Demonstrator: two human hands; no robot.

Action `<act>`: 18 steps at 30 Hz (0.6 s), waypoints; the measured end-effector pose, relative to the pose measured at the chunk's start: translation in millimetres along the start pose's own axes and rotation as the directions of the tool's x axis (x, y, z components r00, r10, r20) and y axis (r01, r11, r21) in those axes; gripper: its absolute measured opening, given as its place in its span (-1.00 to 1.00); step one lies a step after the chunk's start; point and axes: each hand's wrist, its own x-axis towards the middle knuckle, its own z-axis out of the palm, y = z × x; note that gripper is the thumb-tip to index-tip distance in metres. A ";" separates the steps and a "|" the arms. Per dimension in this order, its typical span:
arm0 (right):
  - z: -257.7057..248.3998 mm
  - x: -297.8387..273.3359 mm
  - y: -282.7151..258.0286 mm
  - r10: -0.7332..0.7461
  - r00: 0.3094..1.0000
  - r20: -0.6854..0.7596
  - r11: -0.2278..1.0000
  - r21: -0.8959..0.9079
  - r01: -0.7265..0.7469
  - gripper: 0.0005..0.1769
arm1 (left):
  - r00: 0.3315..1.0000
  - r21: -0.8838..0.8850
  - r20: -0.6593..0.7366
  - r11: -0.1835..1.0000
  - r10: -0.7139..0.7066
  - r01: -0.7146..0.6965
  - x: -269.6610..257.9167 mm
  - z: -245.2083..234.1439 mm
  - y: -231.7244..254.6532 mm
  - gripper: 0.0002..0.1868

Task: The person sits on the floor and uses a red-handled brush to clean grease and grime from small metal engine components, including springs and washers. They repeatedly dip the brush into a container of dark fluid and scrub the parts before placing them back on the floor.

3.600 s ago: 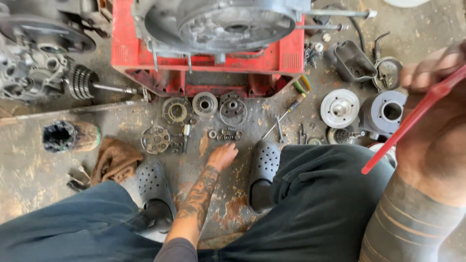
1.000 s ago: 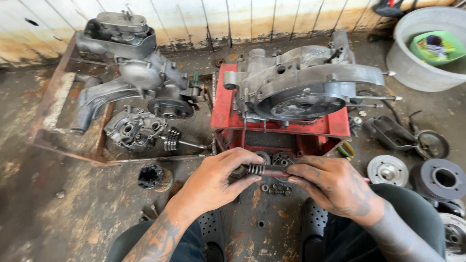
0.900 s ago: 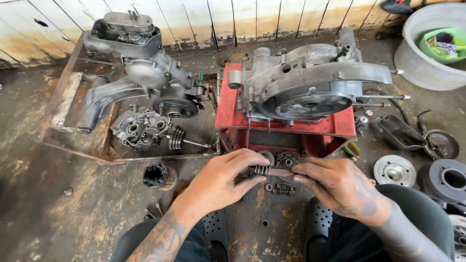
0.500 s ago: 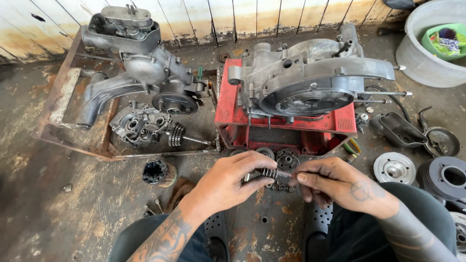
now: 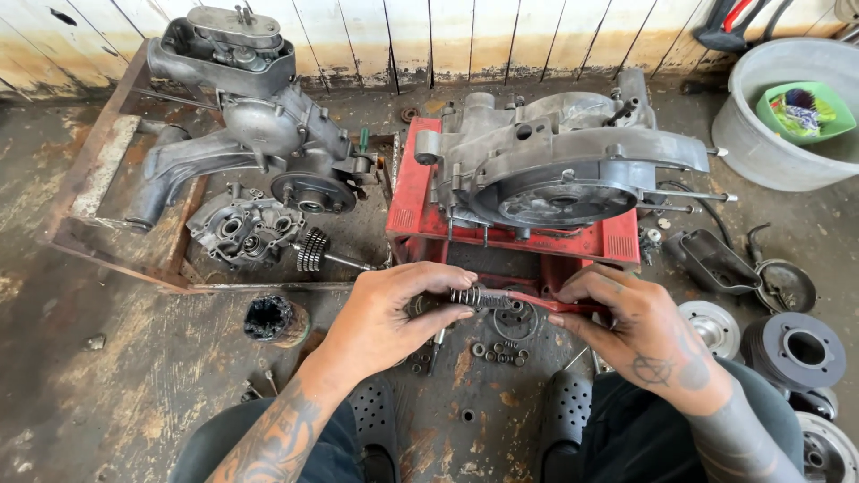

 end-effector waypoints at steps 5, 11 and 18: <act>-1.4 -4.3 -8.6 -0.061 0.988 -0.141 0.998 -0.015 0.060 -0.78 | 1.000 -0.033 -0.004 0.999 0.026 -0.026 2.0 -2.8 2.1 -0.67; -2.6 -6.9 -9.9 -0.131 0.979 -0.153 0.990 -0.074 0.121 -0.74 | 1.000 -0.056 -0.027 0.998 0.007 -0.008 -0.1 -5.1 1.6 -0.65; -2.8 -5.1 -8.0 -0.165 0.986 -0.023 0.982 -0.096 0.162 -0.88 | 0.999 -0.059 0.021 0.997 0.043 -0.042 -2.7 -7.2 4.5 -0.70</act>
